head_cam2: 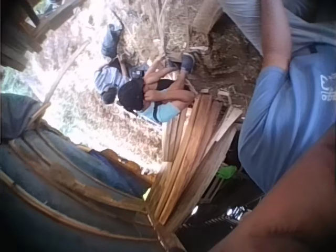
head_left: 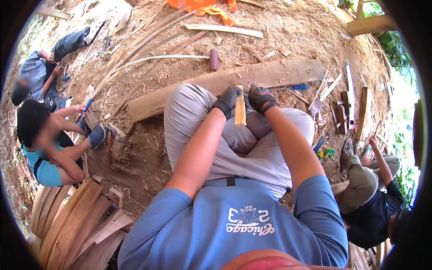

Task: The person sits on the ground and carves a small piece of wood using a chisel and a hammer. They repeatedly strike the chisel to shape the wood, occasionally adjusting their grip and the wood's position.

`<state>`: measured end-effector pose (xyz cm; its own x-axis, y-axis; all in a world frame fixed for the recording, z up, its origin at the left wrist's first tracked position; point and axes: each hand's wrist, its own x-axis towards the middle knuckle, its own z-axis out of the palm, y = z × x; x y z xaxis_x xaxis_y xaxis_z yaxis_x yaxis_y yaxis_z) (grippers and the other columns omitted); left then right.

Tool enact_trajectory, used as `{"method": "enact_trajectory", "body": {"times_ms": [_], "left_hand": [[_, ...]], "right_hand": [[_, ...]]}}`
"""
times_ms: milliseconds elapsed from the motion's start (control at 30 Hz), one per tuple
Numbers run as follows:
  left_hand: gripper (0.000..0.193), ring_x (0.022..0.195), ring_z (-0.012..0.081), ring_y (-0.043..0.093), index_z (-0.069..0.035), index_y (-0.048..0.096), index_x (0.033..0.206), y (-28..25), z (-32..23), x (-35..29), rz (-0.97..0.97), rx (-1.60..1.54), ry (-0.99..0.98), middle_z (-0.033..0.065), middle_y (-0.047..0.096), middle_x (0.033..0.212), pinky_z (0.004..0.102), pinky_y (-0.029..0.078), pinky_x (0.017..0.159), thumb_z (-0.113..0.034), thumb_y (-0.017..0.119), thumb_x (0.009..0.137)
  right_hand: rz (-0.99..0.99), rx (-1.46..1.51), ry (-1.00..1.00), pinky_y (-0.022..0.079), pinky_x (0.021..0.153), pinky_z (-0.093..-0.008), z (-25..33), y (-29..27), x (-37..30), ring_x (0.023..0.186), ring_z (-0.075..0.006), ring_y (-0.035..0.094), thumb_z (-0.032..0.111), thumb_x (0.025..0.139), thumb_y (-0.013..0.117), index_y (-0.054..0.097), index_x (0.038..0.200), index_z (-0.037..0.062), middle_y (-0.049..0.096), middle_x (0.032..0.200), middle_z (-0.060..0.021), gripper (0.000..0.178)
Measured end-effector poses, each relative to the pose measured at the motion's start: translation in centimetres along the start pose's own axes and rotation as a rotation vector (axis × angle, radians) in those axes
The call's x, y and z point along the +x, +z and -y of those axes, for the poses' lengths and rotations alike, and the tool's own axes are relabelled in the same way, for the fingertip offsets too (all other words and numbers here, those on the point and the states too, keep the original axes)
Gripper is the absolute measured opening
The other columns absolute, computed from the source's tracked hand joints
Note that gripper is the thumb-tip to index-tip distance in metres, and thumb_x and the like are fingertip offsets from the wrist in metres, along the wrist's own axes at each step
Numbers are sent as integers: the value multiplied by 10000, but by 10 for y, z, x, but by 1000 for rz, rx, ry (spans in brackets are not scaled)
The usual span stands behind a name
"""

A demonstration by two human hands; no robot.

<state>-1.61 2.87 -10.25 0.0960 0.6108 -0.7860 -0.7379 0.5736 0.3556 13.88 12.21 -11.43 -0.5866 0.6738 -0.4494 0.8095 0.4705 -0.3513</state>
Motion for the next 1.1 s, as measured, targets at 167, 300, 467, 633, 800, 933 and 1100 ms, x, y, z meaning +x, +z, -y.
{"method": "enact_trajectory", "body": {"times_ms": [167,300,467,633,800,933,1100], "left_hand": [[308,680,269,710,15,651,1032,-6,-29,-27,67,408,98,168,717,861,393,590,586,-267,528,1059],[285,633,245,673,5,623,1065,-5,-51,-23,-3,215,-81,144,700,847,375,572,566,-256,511,1083],[229,600,259,648,14,612,998,2,-74,-24,-63,403,-99,150,669,803,397,561,567,-210,570,1014],[231,621,268,667,28,608,1028,-28,-71,-25,184,471,-87,155,677,819,388,567,564,-178,637,930],[244,623,191,677,25,698,1021,-6,-83,-43,161,669,-110,135,723,883,304,555,523,-193,595,987],[294,627,188,677,19,673,1105,2,-88,-72,169,549,-183,134,717,891,298,568,531,-237,537,1057],[486,1007,240,723,34,640,1270,7,-88,-147,-103,738,554,160,729,1099,341,597,863,-401,487,1115]], "right_hand": [[-192,64,-92,535,821,-569,32,-31,-22,979,-470,697,272,1027,474,632,1087,43,724,1056,-254,284],[-212,201,135,533,827,-572,49,-25,-26,986,-477,695,285,1035,458,622,1074,31,727,1038,-263,304],[-183,216,156,539,837,-574,49,19,-23,975,-457,708,229,1007,479,597,1148,35,729,1051,-264,267],[-358,403,167,537,854,-575,64,13,-48,980,-466,701,259,1013,515,574,1251,47,720,1060,-285,324],[-352,393,-80,550,889,-520,50,18,-26,1021,-404,710,319,1015,562,628,1385,189,747,1107,-197,398],[-324,255,-65,565,836,-487,46,41,-7,987,-354,730,330,1020,556,657,1300,193,754,1038,-170,328],[-319,299,-8,561,831,-509,51,42,-12,982,-383,725,332,1019,560,670,1261,195,754,1039,-182,299]]}}
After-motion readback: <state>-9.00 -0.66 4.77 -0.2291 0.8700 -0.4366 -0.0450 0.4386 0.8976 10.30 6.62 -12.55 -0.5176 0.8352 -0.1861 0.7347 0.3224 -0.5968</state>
